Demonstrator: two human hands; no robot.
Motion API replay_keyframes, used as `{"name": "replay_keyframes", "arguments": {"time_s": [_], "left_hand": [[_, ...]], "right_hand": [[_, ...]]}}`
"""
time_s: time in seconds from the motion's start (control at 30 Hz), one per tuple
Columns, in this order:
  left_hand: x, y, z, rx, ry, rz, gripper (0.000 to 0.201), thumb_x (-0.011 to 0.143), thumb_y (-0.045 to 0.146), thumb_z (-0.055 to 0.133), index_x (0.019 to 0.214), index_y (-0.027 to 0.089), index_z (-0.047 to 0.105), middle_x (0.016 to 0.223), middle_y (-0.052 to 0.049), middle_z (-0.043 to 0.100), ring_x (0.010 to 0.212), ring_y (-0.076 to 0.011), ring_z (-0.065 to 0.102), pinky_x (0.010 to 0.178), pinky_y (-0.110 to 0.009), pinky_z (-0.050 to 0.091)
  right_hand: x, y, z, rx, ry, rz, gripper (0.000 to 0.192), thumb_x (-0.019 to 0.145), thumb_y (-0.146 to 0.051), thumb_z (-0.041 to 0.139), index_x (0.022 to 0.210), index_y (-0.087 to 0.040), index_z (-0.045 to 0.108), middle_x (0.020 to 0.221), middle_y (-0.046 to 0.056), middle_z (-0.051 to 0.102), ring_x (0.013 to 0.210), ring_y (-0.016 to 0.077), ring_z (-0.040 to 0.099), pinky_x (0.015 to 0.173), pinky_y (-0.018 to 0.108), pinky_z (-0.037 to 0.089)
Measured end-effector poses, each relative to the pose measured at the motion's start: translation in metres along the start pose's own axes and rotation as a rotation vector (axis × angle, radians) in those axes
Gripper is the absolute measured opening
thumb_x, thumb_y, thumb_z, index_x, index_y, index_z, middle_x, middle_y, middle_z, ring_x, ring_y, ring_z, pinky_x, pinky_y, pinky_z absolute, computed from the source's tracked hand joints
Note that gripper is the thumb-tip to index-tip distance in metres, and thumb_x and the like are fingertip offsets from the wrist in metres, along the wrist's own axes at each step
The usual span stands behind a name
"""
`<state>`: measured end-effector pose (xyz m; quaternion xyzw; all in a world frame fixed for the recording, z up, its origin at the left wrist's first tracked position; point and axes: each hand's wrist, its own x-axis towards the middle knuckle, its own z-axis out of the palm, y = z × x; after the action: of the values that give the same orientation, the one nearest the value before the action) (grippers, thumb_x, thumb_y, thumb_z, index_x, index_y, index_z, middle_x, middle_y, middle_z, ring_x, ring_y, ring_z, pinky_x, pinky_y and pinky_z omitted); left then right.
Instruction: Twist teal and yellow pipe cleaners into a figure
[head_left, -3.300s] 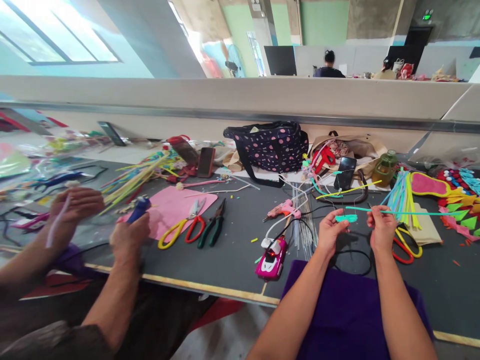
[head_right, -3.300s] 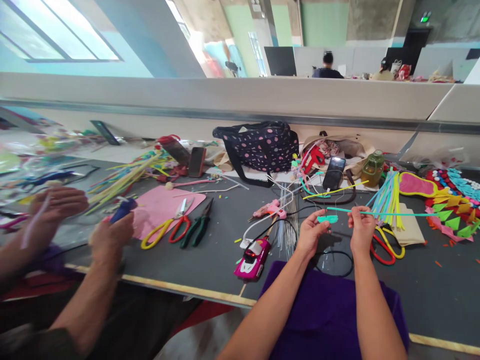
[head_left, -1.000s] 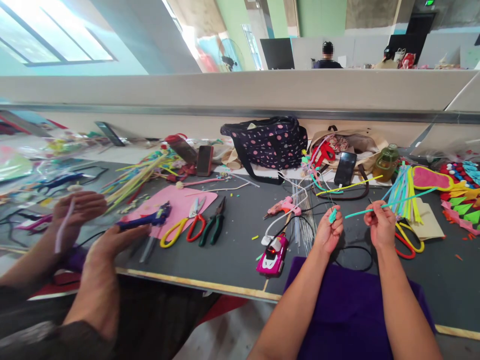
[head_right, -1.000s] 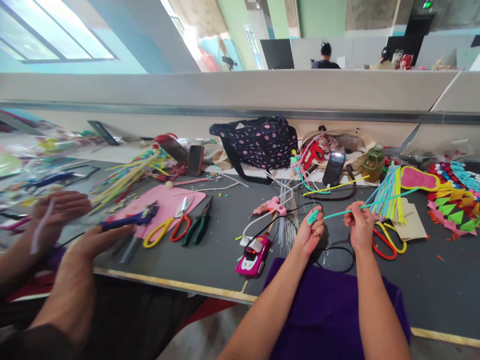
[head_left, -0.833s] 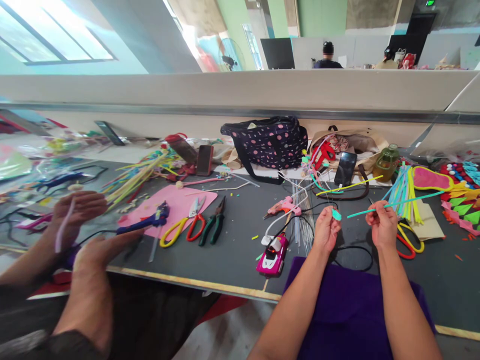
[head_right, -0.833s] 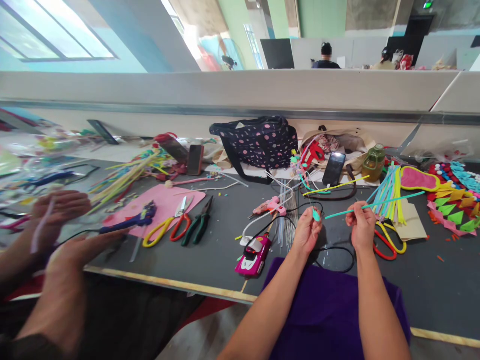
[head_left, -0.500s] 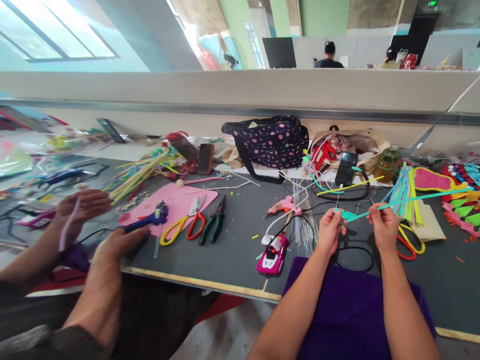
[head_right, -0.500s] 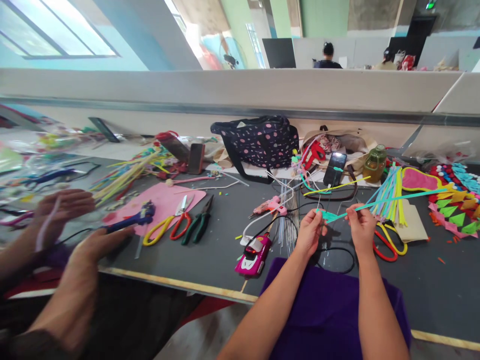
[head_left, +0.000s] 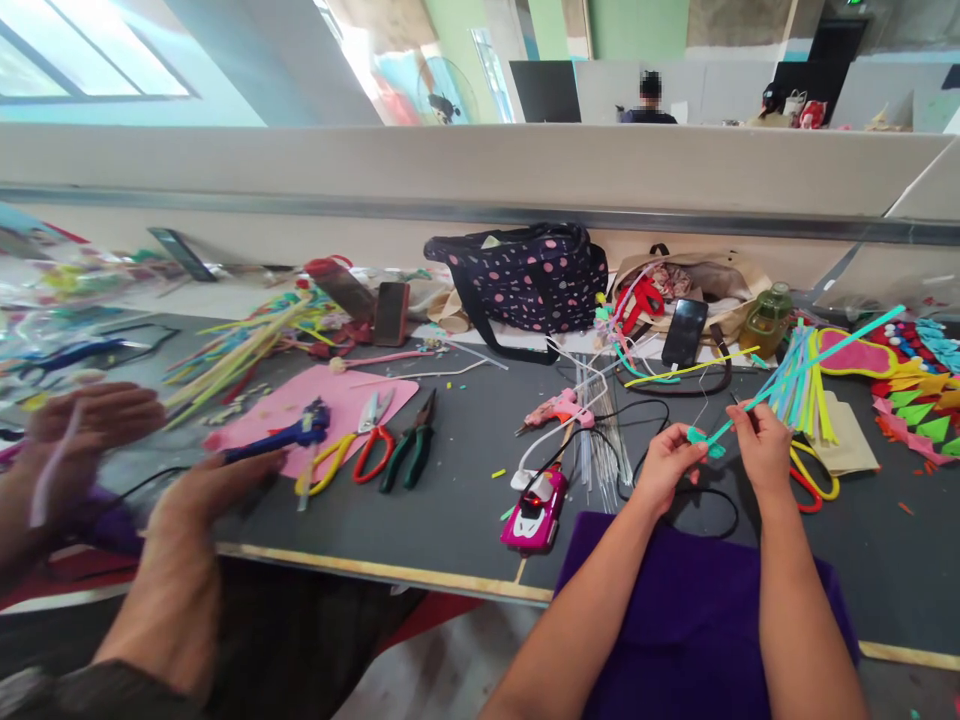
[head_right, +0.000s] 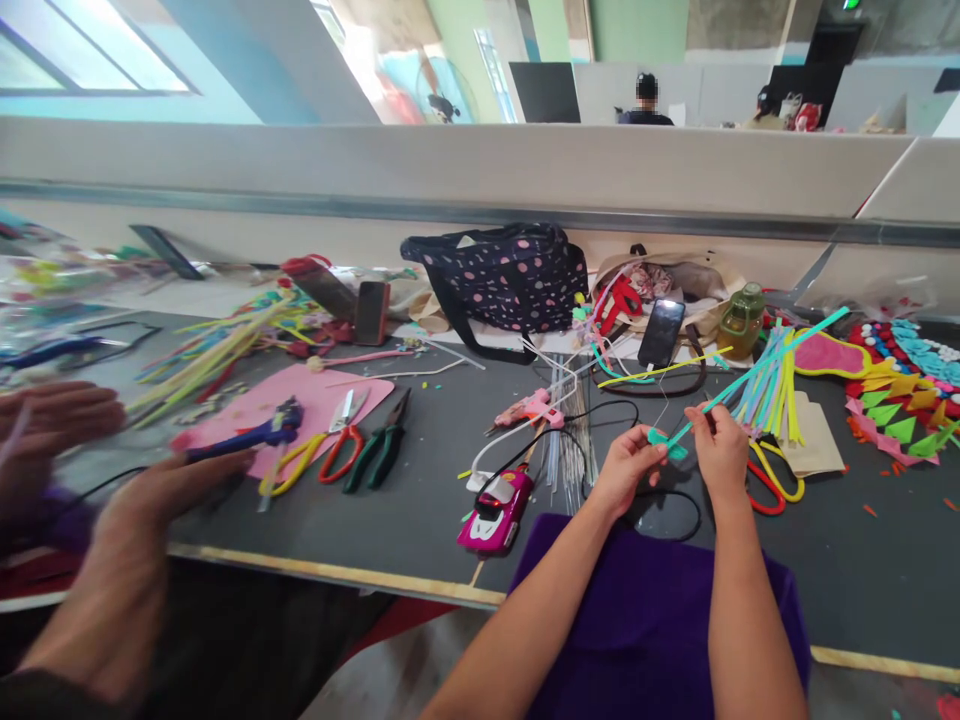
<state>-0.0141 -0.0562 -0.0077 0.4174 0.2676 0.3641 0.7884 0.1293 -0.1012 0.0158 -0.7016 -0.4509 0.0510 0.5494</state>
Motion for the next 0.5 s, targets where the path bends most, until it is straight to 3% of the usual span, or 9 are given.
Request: {"name": "replay_keyframes", "arguments": {"time_s": [0.3, 0.5], "left_hand": [[-0.0005, -0.0021, 0.0045, 0.058, 0.025, -0.004, 0.034, 0.06, 0.031, 0.08, 0.077, 0.013, 0.057, 0.061, -0.001, 0.061, 0.051, -0.0103, 0.054, 0.039, -0.018, 0.041], [-0.0019, -0.0027, 0.0066, 0.046, 0.025, -0.012, 0.033, 0.061, 0.03, 0.079, 0.076, 0.013, 0.056, 0.062, -0.001, 0.062, 0.052, -0.0116, 0.056, 0.041, -0.02, 0.045]], "right_hand": [[0.0016, -0.0021, 0.0019, 0.069, -0.011, 0.032, 0.032, 0.082, -0.051, 0.06, 0.08, -0.02, 0.062, 0.063, 0.0, 0.061, 0.057, 0.0144, 0.055, 0.056, 0.026, 0.041], [0.002, -0.0015, 0.0071, 0.169, 0.082, 0.144, 0.037, 0.075, -0.047, 0.07, 0.092, -0.021, 0.05, 0.056, -0.006, 0.058, 0.047, 0.0124, 0.052, 0.05, 0.024, 0.038]]}}
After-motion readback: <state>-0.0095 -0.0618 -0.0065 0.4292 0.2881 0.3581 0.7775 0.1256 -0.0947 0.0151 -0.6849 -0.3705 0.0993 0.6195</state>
